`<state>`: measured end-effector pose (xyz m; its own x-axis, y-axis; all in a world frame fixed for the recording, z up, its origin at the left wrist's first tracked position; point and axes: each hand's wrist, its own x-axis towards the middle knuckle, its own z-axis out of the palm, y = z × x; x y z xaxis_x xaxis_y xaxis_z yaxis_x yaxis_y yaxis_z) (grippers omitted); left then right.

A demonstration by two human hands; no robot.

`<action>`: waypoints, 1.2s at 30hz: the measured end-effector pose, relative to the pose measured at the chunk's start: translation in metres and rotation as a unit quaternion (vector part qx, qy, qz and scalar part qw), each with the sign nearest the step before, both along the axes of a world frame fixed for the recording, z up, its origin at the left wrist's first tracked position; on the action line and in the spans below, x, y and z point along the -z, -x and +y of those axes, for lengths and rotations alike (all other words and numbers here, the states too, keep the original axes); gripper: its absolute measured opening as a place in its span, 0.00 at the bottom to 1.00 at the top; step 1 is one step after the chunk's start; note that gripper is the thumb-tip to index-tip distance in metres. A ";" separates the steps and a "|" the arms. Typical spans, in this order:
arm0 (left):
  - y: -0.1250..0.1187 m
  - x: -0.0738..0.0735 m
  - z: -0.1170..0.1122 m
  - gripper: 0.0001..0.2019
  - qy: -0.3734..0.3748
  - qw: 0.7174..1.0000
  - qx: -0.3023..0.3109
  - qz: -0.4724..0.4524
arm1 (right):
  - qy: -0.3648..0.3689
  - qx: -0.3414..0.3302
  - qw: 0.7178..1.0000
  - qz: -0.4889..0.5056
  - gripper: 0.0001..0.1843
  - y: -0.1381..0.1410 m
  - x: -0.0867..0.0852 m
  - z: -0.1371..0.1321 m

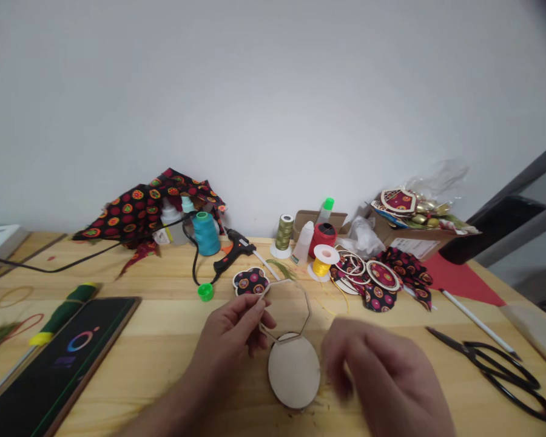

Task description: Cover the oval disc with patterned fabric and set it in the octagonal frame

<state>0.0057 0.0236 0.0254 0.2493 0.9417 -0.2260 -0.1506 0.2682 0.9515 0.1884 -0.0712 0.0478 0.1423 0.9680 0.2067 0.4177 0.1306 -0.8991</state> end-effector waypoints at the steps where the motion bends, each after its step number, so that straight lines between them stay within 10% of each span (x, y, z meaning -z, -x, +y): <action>1: 0.000 0.000 0.000 0.19 -0.002 1.000 0.000 -0.003 | 0.002 0.023 0.999 0.023 0.18 -0.003 -0.003 0.016; 10: -0.001 0.004 -0.002 0.20 0.000 1.000 0.014 -0.010 | 0.120 -0.021 0.976 0.180 0.16 -0.010 0.007 0.079; 36: -0.002 0.007 -0.002 0.13 -0.006 1.000 0.016 0.019 | 0.156 -0.073 0.966 0.192 0.20 -0.018 0.034 0.073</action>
